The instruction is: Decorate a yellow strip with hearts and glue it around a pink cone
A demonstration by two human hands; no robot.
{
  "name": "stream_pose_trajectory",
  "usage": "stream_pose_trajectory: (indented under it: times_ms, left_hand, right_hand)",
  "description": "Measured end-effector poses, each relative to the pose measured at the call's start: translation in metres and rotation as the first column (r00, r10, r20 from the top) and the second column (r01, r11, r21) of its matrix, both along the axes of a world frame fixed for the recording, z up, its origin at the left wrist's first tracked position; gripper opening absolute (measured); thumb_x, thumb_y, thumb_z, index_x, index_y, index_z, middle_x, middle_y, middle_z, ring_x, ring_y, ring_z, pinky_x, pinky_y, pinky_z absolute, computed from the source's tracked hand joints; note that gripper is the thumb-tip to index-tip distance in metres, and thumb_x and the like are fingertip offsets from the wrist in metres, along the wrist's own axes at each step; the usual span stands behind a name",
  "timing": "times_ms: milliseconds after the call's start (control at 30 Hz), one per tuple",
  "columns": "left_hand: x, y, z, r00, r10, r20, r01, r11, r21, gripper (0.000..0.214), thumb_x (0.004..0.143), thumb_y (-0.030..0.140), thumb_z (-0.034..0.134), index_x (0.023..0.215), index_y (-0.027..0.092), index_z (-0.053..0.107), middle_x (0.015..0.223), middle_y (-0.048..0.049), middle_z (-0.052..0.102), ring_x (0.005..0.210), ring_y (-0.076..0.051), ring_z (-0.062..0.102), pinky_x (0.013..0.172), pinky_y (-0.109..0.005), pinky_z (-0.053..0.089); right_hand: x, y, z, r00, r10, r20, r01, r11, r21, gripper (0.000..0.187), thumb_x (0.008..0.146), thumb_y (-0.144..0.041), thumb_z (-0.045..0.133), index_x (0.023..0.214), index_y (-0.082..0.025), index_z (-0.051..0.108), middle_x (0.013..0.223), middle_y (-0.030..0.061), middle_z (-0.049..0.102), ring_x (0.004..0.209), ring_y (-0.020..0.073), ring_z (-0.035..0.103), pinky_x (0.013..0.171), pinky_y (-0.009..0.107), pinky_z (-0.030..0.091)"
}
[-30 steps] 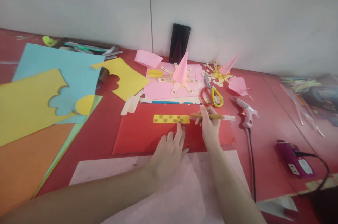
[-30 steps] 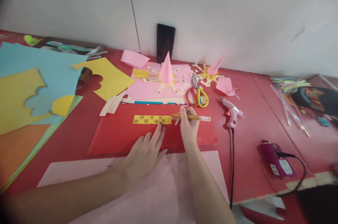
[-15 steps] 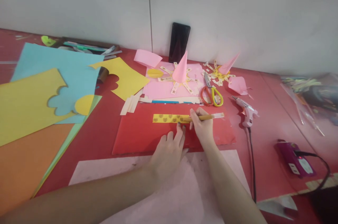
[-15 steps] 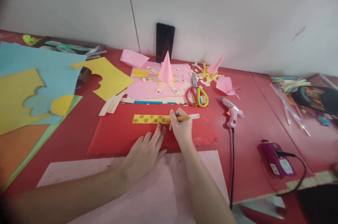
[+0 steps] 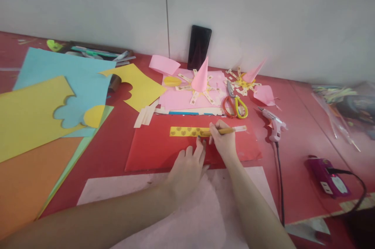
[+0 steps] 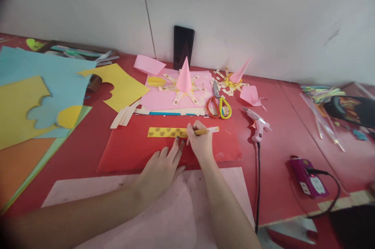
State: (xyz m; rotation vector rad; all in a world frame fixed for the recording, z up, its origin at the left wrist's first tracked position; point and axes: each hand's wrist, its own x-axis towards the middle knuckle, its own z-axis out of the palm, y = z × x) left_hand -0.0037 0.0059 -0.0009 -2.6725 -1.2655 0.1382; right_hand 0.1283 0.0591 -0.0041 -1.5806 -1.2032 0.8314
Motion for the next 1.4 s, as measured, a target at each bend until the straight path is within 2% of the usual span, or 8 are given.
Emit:
stream_pose_trajectory:
  times_ms: [233,433,533,700,933,1167,1400]
  left_hand:
    - [0.000,0.001,0.000,1.000,0.002,-0.002,-0.002,1.000,-0.003,0.050,0.089,0.034,0.023,0.129,0.008,0.039,0.129,-0.0144,0.044,0.078,-0.020,0.050,0.061,-0.033,0.042]
    - [0.001,0.001,-0.001,1.000,0.013,0.015,-0.013,1.000,-0.013,0.052,0.088,0.036,0.025,0.132,0.009,0.034,0.132,-0.0150,0.042,0.076,-0.019,0.049,0.060,-0.033,0.041]
    - [0.000,0.001,-0.001,0.999,0.022,0.024,-0.022,1.000,-0.007,0.052,0.088,0.036,0.025,0.132,0.009,0.034,0.136,-0.0149,0.037,0.075,-0.019,0.049,0.059,-0.033,0.040]
    - [-0.001,-0.001,-0.002,1.000,-0.023,-0.002,0.023,0.999,0.027,0.049,0.088,0.032,0.025,0.133,0.014,0.033,0.143,-0.0110,0.026,0.073,-0.017,0.047,0.060,-0.033,0.040]
    - [-0.001,0.000,-0.004,0.999,-0.032,-0.002,0.032,0.999,0.009,0.049,0.089,0.031,0.023,0.134,0.013,0.031,0.141,-0.0102,0.031,0.076,-0.019,0.046,0.062,-0.034,0.040]
    - [-0.002,0.000,-0.003,0.999,-0.022,0.032,0.023,0.999,-0.028,0.049,0.089,0.032,0.025,0.134,0.014,0.031,0.140,-0.0108,0.033,0.078,-0.019,0.047,0.061,-0.034,0.038]
    - [-0.001,-0.002,-0.002,1.000,-0.016,0.011,0.016,1.000,0.013,0.050,0.089,0.032,0.025,0.133,0.011,0.032,0.140,-0.0114,0.033,0.076,-0.020,0.047,0.061,-0.034,0.039]
  right_hand:
    - [0.001,0.000,-0.001,0.999,-0.018,-0.040,0.019,1.000,0.022,0.032,0.079,-0.027,0.050,0.051,-0.020,0.033,0.031,-0.0098,0.038,0.030,0.0064,0.038,0.041,0.018,0.032]
    - [0.011,0.000,-0.002,0.974,-0.140,-0.179,0.151,0.987,0.051,0.031,0.079,-0.034,0.052,0.056,-0.020,0.037,0.035,-0.0080,0.045,0.034,0.0081,0.045,0.041,0.018,0.034]
    - [0.014,0.001,-0.002,0.964,-0.160,-0.210,0.177,0.982,0.063,0.031,0.079,-0.037,0.052,0.057,-0.020,0.038,0.035,-0.0079,0.045,0.037,0.0096,0.049,0.044,0.019,0.038]
    - [0.011,0.001,0.001,0.969,-0.162,-0.189,0.177,0.982,0.064,0.031,0.079,-0.040,0.051,0.057,-0.020,0.040,0.034,-0.0085,0.042,0.039,0.0108,0.053,0.048,0.021,0.044]
    - [0.007,-0.001,0.002,0.970,-0.134,-0.201,0.146,0.988,0.049,0.031,0.080,-0.042,0.050,0.060,-0.020,0.041,0.036,-0.0078,0.043,0.039,0.0107,0.052,0.049,0.023,0.046]
    - [0.005,-0.002,0.002,0.979,-0.111,-0.170,0.123,0.991,0.058,0.030,0.080,-0.041,0.050,0.059,-0.019,0.044,0.039,-0.0062,0.047,0.041,0.0108,0.053,0.047,0.021,0.041]
    - [0.002,-0.003,0.005,0.982,-0.117,-0.149,0.120,0.993,0.012,0.030,0.079,-0.041,0.051,0.059,-0.020,0.044,0.038,-0.0063,0.048,0.036,0.0099,0.048,0.041,0.020,0.036]
